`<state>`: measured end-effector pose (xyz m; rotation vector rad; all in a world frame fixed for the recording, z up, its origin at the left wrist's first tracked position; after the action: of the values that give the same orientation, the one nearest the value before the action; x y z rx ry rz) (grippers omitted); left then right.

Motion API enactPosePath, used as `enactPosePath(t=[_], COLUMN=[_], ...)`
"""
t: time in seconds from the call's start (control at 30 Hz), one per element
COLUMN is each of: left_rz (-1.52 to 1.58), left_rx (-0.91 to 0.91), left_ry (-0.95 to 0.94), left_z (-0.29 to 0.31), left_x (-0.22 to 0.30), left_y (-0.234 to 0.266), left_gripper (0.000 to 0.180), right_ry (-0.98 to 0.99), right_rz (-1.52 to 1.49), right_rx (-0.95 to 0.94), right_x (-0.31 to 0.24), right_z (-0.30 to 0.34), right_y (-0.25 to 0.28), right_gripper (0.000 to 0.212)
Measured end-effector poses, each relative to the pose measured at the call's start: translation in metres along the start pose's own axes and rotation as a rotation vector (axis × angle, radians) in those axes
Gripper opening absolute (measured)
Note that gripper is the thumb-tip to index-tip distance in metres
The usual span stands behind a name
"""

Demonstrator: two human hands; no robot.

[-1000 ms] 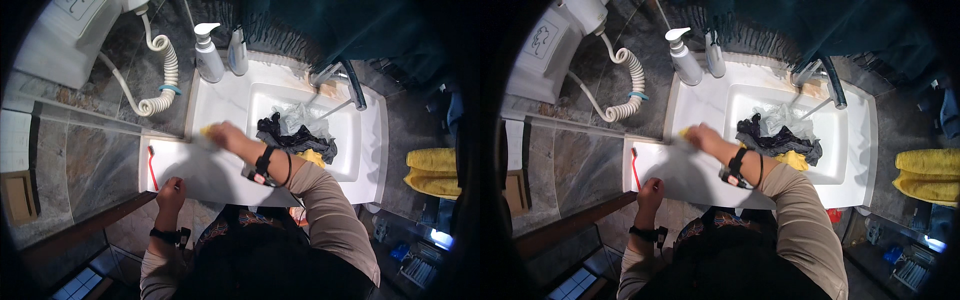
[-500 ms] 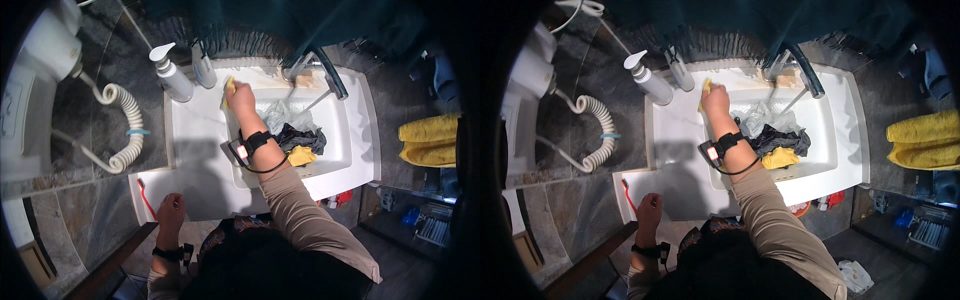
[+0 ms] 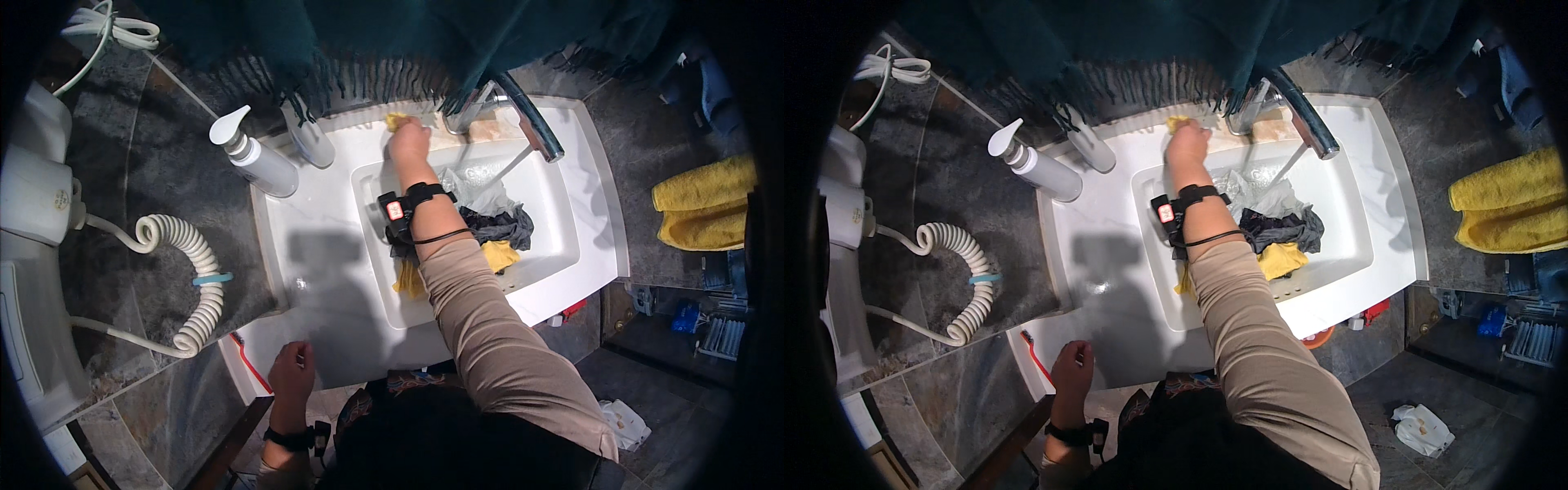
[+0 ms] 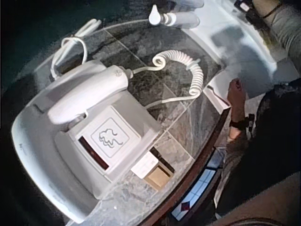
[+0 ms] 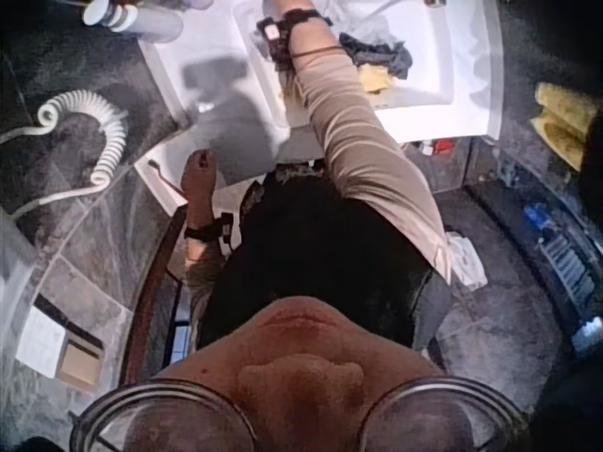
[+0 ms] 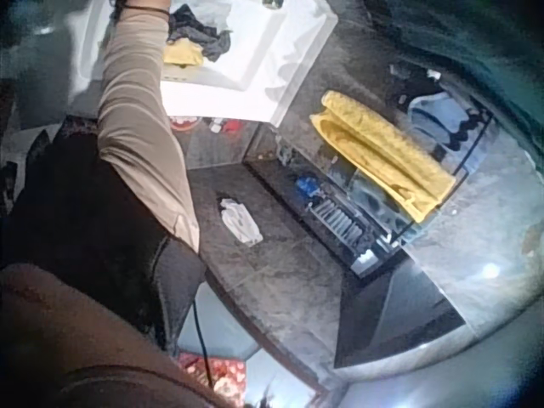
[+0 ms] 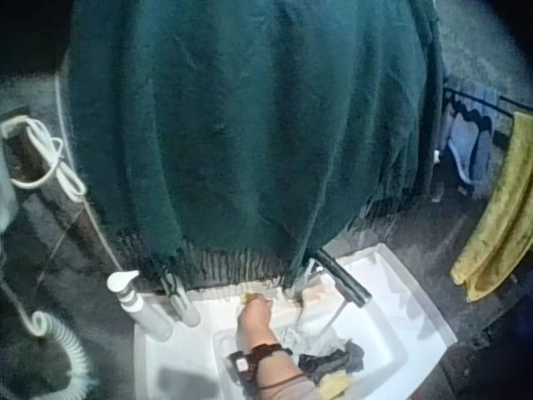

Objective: The person washes several small garments by hand in a bathroom sink. They place items into the sink, wet them under running water, apply soap from a dispenser, scrub and rinse each piece, then wring out excess water. The person also wipes the sink basin and countertop with a cloth during the process.

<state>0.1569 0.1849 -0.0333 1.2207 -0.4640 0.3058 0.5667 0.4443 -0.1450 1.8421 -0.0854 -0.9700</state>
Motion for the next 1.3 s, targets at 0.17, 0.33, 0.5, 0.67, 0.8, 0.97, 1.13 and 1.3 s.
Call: enactPosePath(t=[0.17,0.33,0.5,0.67,0.8,0.97,1.13,1.3], left_rz=[0.062,0.037,0.078,0.054,0.033,0.035,0.07,0.091], left_rx=[0.046,0.031,0.039,-0.056,-0.012,-0.044,0.003,-0.02], left_ry=[-0.008,-0.013,-0.072,-0.014,-0.04,-0.054,-0.072,-0.063], left_z=[0.009,0.008,-0.006,-0.007,-0.005,-0.013,-0.01,-0.001], left_x=[-0.005,-0.002,0.009,0.008,0.007,0.008,0.004,0.004], left_y=[0.009,0.008,0.003,0.002,0.003,0.003,0.004,0.005], left_gripper=[0.014,0.015,0.016,0.014,0.015,0.014,0.014,0.015], right_ry=[-0.355,-0.243,-0.007,-0.19,-0.254,0.164,-0.245,-0.094], right_rz=[0.033,-0.23,0.057,0.142,-0.018,-0.105,-0.022,0.106], right_rx=[0.052,0.109,-0.073,0.075,0.097,-0.094,0.141,0.033], right_x=[-0.002,-0.062,-0.033,0.038,0.01,-0.022,0.039,0.001], right_z=[-0.013,0.03,0.029,-0.017,-0.007,0.035,0.0,0.025], right_y=[0.028,0.008,0.011,0.03,-0.003,0.0,0.044,0.009], right_gripper=[0.031,0.025,0.026,0.028,0.028,0.03,0.033,0.027])
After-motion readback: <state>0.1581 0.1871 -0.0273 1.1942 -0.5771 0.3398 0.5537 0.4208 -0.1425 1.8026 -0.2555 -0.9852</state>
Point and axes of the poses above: each hand's wrist, its own z-axis away from the middle knuckle, its own y-axis out of the back of the hand, x = y × z, the point moved 1 cm from there along -z, towards the middle knuckle, and after that the axes turned 2 degrees about z, right-handed, at the moved point
